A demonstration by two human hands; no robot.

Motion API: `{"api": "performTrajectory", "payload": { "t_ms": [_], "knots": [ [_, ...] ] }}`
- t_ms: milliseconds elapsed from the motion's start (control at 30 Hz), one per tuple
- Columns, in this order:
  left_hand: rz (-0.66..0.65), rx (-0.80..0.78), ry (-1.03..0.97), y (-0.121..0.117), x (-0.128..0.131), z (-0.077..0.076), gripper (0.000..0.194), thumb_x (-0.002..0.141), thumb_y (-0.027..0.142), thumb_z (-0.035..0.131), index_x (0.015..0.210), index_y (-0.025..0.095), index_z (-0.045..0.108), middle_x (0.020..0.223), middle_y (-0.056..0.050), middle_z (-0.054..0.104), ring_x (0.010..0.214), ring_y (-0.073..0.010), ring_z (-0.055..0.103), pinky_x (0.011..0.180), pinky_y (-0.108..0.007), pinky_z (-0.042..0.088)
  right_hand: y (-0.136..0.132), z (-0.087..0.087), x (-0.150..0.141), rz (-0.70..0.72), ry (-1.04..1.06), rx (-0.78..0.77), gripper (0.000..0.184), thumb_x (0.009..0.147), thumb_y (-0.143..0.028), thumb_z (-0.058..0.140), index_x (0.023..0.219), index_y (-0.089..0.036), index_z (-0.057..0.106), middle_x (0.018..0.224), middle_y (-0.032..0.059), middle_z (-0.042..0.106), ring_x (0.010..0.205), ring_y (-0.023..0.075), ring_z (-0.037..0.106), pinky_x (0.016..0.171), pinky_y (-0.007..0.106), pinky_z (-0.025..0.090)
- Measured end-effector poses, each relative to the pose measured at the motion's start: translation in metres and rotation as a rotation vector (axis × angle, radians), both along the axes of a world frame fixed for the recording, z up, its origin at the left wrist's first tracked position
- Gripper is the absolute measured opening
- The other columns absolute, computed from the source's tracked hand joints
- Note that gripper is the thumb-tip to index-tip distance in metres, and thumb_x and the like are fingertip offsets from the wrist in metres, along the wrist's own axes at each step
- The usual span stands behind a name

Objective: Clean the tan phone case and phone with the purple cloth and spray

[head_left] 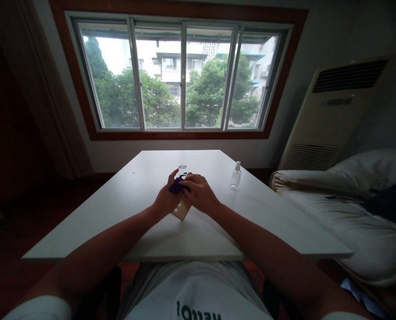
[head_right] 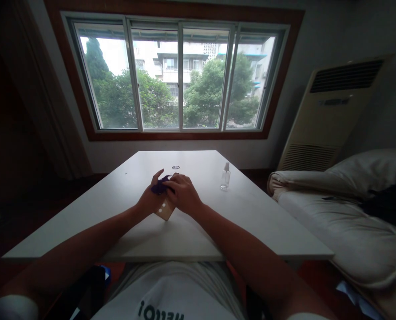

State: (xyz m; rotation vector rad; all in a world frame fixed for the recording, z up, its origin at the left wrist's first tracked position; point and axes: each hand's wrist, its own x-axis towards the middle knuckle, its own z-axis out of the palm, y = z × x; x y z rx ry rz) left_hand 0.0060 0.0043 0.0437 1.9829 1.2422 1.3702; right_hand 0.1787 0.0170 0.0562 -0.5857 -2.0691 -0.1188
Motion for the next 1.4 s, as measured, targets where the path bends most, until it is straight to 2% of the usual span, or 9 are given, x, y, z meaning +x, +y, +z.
{"api": "performTrajectory", "payload": {
  "t_ms": [133, 267, 367, 433, 567, 733, 900, 1133, 1400],
  "knots": [
    [0.025, 0.003, 0.079, 0.001, -0.001, 0.0, 0.076, 0.088, 0.019, 0.055, 0.155, 0.023, 0.021, 0.103, -0.005, 0.07, 0.076, -0.0158, 0.066, 0.071, -0.028, 0.052, 0.003, 0.004, 0.002, 0.02, 0.037, -0.021, 0.018, 0.091, -0.023, 0.064, 0.107, -0.024, 0.072, 0.108, 0.0078, 0.066, 0.108, 0.0252, 0.058, 0.099, 0.046, 0.045],
    [0.063, -0.023, 0.124, 0.006, -0.001, 0.001, 0.064, 0.093, 0.027, 0.049, 0.153, 0.022, 0.027, 0.101, -0.005, 0.069, 0.078, -0.0167, 0.066, 0.065, -0.027, 0.051, 0.02, 0.01, 0.014, -0.075, 0.409, -0.166, 0.018, 0.094, -0.032, 0.058, 0.102, -0.021, 0.071, 0.103, 0.0085, 0.067, 0.098, 0.0228, 0.062, 0.089, 0.041, 0.052],
    [0.056, -0.052, 0.104, 0.011, -0.001, -0.002, 0.054, 0.094, 0.031, 0.048, 0.147, 0.021, 0.041, 0.099, -0.005, 0.069, 0.082, -0.0186, 0.066, 0.065, -0.027, 0.051, 0.034, 0.01, 0.027, -0.109, 0.633, -0.328, 0.026, 0.094, -0.04, 0.058, 0.107, -0.019, 0.068, 0.102, 0.0085, 0.069, 0.094, 0.0226, 0.066, 0.083, 0.04, 0.055],
    [0.031, -0.046, 0.064, 0.013, 0.0, -0.004, 0.045, 0.095, 0.031, 0.047, 0.138, 0.02, 0.054, 0.102, -0.006, 0.07, 0.085, -0.0199, 0.067, 0.07, -0.029, 0.052, 0.04, 0.007, 0.03, -0.075, 0.677, -0.412, 0.028, 0.093, -0.039, 0.059, 0.111, -0.019, 0.067, 0.102, 0.0074, 0.071, 0.094, 0.022, 0.067, 0.085, 0.04, 0.054],
    [-0.042, -0.035, -0.045, 0.013, 0.003, -0.005, 0.031, 0.093, 0.029, 0.051, 0.119, 0.019, 0.065, 0.107, -0.006, 0.071, 0.093, -0.0207, 0.066, 0.081, -0.032, 0.052, 0.033, 0.001, 0.021, 0.098, 0.544, -0.526, 0.026, 0.089, -0.034, 0.063, 0.11, -0.021, 0.07, 0.108, 0.0056, 0.072, 0.098, 0.0217, 0.067, 0.089, 0.038, 0.053],
    [-0.057, -0.122, -0.195, 0.011, 0.005, 0.0, 0.029, 0.091, 0.041, 0.058, 0.104, 0.016, 0.063, 0.096, -0.007, 0.071, 0.085, -0.0195, 0.065, 0.071, -0.029, 0.051, 0.013, 0.001, 0.008, 0.255, 0.42, -0.598, 0.033, 0.089, -0.041, 0.065, 0.114, -0.021, 0.071, 0.112, 0.0058, 0.072, 0.102, 0.0227, 0.066, 0.089, 0.036, 0.052],
    [-0.074, -0.149, -0.186, 0.008, 0.005, 0.002, 0.035, 0.089, 0.05, 0.06, 0.099, 0.016, 0.064, 0.093, -0.006, 0.071, 0.082, -0.0191, 0.065, 0.067, -0.027, 0.049, 0.013, 0.001, 0.009, 0.178, 0.452, -0.624, 0.032, 0.088, -0.048, 0.065, 0.099, -0.02, 0.074, 0.097, 0.0039, 0.074, 0.091, 0.0219, 0.067, 0.08, 0.033, 0.053],
    [-0.055, -0.105, -0.117, 0.018, -0.002, -0.004, 0.031, 0.089, 0.046, 0.06, 0.101, 0.018, 0.067, 0.094, -0.006, 0.073, 0.086, -0.021, 0.067, 0.072, -0.03, 0.05, 0.02, -0.004, 0.009, 0.124, 0.391, -0.625, 0.028, 0.084, -0.044, 0.069, 0.103, -0.023, 0.075, 0.101, 0.0029, 0.074, 0.093, 0.0213, 0.067, 0.083, 0.033, 0.052],
    [-0.036, -0.041, -0.066, 0.024, -0.01, -0.003, 0.027, 0.089, 0.043, 0.061, 0.1, 0.019, 0.069, 0.095, -0.005, 0.073, 0.086, -0.021, 0.067, 0.072, -0.03, 0.05, 0.02, -0.001, 0.01, 0.157, 0.392, -0.627, 0.027, 0.083, -0.043, 0.072, 0.101, -0.023, 0.076, 0.099, 0.0033, 0.075, 0.093, 0.0232, 0.068, 0.083, 0.034, 0.052]
  ]
}}
